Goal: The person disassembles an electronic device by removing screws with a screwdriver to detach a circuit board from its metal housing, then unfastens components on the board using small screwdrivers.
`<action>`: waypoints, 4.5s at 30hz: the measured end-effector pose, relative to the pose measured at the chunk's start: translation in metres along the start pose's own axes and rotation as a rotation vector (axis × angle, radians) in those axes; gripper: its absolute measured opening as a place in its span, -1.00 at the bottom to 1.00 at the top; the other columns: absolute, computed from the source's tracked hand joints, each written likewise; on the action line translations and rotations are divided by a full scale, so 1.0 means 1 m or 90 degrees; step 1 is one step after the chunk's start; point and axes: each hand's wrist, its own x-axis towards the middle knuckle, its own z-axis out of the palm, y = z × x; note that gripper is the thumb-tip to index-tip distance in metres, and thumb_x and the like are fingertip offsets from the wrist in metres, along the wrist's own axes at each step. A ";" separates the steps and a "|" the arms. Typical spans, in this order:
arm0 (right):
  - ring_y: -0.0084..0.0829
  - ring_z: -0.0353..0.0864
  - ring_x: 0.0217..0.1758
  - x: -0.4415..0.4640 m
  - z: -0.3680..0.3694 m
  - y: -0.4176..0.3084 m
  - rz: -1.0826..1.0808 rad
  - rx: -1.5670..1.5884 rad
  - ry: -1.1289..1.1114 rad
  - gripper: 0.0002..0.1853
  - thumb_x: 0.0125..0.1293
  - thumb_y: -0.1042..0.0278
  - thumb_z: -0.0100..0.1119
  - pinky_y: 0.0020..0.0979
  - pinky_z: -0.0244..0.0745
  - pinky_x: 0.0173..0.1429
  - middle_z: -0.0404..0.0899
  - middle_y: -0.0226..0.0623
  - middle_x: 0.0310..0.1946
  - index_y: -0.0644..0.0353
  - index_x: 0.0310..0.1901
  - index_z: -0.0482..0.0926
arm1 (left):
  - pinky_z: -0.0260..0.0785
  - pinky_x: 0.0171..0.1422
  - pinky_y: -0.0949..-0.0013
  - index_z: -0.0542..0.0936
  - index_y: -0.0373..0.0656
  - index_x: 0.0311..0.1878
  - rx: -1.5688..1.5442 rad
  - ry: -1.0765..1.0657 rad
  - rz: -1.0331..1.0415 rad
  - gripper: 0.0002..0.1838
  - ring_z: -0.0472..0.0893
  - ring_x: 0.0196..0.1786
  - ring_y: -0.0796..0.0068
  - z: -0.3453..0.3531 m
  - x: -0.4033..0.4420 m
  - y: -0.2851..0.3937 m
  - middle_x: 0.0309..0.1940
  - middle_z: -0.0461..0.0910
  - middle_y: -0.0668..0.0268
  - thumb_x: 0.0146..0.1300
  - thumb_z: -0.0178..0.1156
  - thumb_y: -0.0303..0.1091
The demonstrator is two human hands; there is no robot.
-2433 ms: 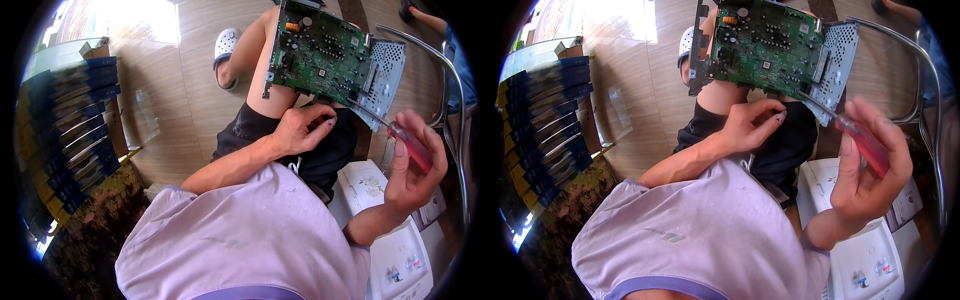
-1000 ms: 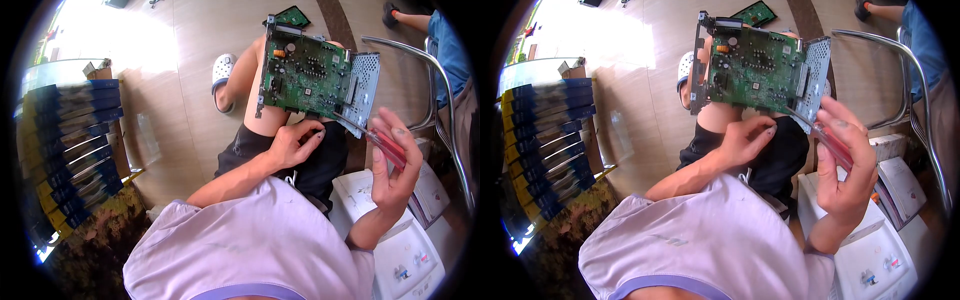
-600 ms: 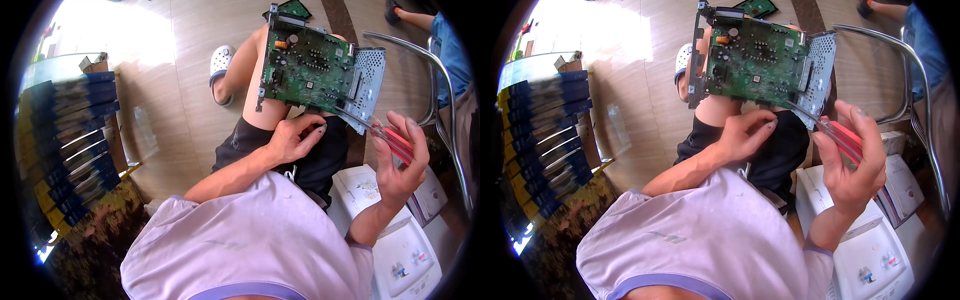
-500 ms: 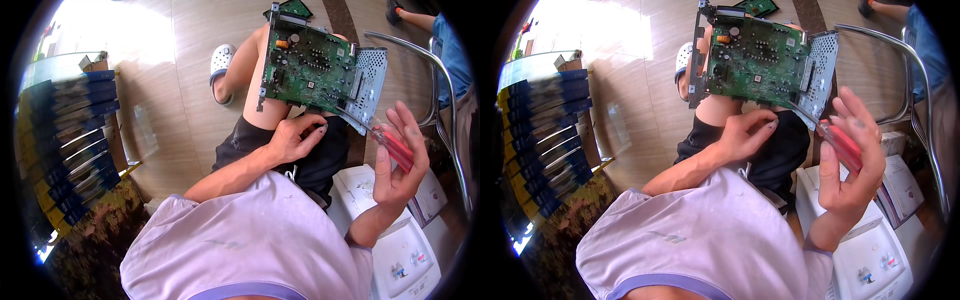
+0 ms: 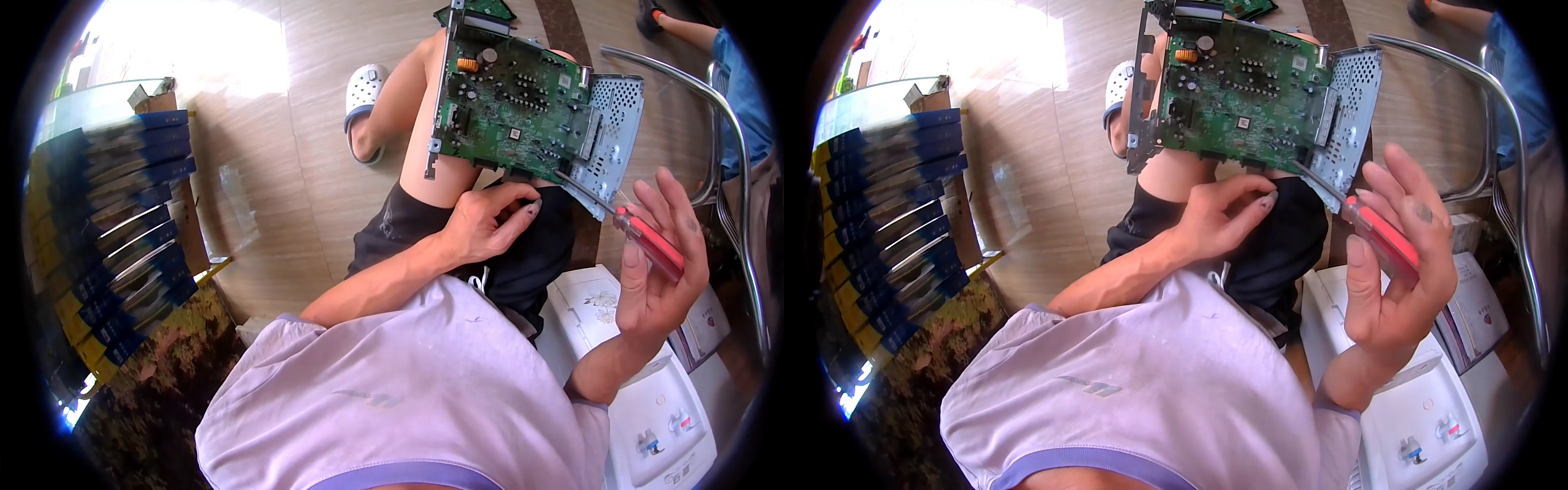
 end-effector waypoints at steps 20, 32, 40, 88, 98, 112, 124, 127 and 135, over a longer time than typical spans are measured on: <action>-0.10 0.78 -0.11 0.004 -0.009 -0.003 -0.061 -0.136 -0.068 -0.66 0.26 0.64 0.44 -0.30 0.75 -0.05 0.71 0.11 -0.12 0.30 -0.05 0.45 | 0.43 -0.33 0.53 0.67 -0.32 0.01 0.002 0.002 0.011 -0.81 0.58 -0.43 0.72 0.000 0.000 0.001 -0.46 0.67 0.36 0.43 0.32 -0.44; -0.15 0.77 -0.10 0.005 -0.007 -0.006 -0.028 -0.120 -0.052 -0.64 0.31 0.60 0.41 -0.33 0.71 -0.03 0.72 0.11 -0.10 0.29 0.02 0.42 | 0.44 -0.39 0.47 0.65 -0.30 -0.03 -0.012 0.007 0.021 -0.84 0.59 -0.49 0.61 0.001 0.000 0.001 -0.45 0.64 0.30 0.41 0.31 -0.44; -0.17 0.77 -0.15 0.008 -0.010 -0.002 -0.008 -0.094 -0.056 -0.68 0.27 0.63 0.42 -0.37 0.70 -0.07 0.73 0.10 -0.11 0.28 -0.07 0.45 | 0.41 -0.34 0.54 0.67 -0.31 0.02 -0.011 0.004 0.011 -0.81 0.56 -0.43 0.74 0.002 0.000 -0.001 -0.44 0.66 0.38 0.43 0.32 -0.43; -0.02 0.79 -0.17 -0.062 -0.013 0.219 0.565 -0.200 0.030 -0.68 0.43 0.19 0.21 -0.12 0.65 -0.13 0.76 0.03 -0.22 0.21 0.08 0.61 | 0.51 0.26 0.32 0.50 -0.37 0.30 0.416 0.433 0.330 -0.62 0.62 0.19 0.22 -0.091 0.029 0.154 0.18 0.61 -0.01 0.48 0.16 -0.45; 0.08 0.76 -0.15 -0.037 -0.015 0.256 0.577 -0.116 0.006 -0.68 0.44 0.21 0.21 -0.08 0.61 -0.02 0.73 0.15 -0.25 0.23 0.08 0.61 | 0.43 0.41 0.09 0.31 -0.35 0.53 0.148 0.290 -0.175 -0.25 0.60 0.33 0.04 -0.100 0.056 0.142 0.41 0.46 -0.07 0.41 0.31 -0.17; 0.22 0.71 -0.03 -0.057 -0.003 0.264 0.634 -0.128 -0.057 -0.67 0.43 0.15 0.19 0.02 0.60 0.03 0.72 0.18 -0.16 0.17 0.09 0.61 | 0.49 0.32 0.11 0.52 -0.36 0.29 0.137 0.304 -0.209 -0.50 0.69 0.18 0.17 -0.084 0.079 0.144 0.14 0.68 -0.06 0.44 0.22 -0.20; -0.64 0.56 -0.41 -0.051 -0.023 0.142 0.713 0.294 0.029 -0.52 0.48 -0.10 0.27 -0.51 0.46 -0.31 0.63 -0.42 -0.46 0.27 -0.07 0.66 | 0.40 0.37 0.05 0.58 -0.36 0.25 0.053 0.281 -0.191 -0.47 0.63 0.25 0.28 -0.084 0.070 0.135 0.15 0.67 0.07 0.41 0.26 -0.11; -0.63 0.57 -0.39 -0.037 -0.023 0.100 0.539 0.282 -0.005 -0.44 0.44 -0.21 0.29 -0.53 0.43 -0.29 0.61 -0.41 -0.45 0.27 -0.05 0.67 | 0.40 0.36 0.09 0.58 -0.37 0.27 0.077 0.260 -0.167 -0.43 0.63 0.25 0.28 -0.086 0.065 0.134 0.15 0.66 0.07 0.41 0.27 -0.06; -0.36 0.73 -0.20 -0.004 0.014 0.053 0.290 0.157 -0.024 -0.15 0.19 -0.34 0.47 -0.34 0.61 -0.03 0.76 -0.10 -0.26 0.37 0.17 0.58 | 0.43 0.30 0.21 0.54 -0.28 0.31 -0.024 0.256 -0.091 -0.43 0.59 0.16 0.43 -0.086 0.055 0.121 0.11 0.61 0.25 0.45 0.18 -0.02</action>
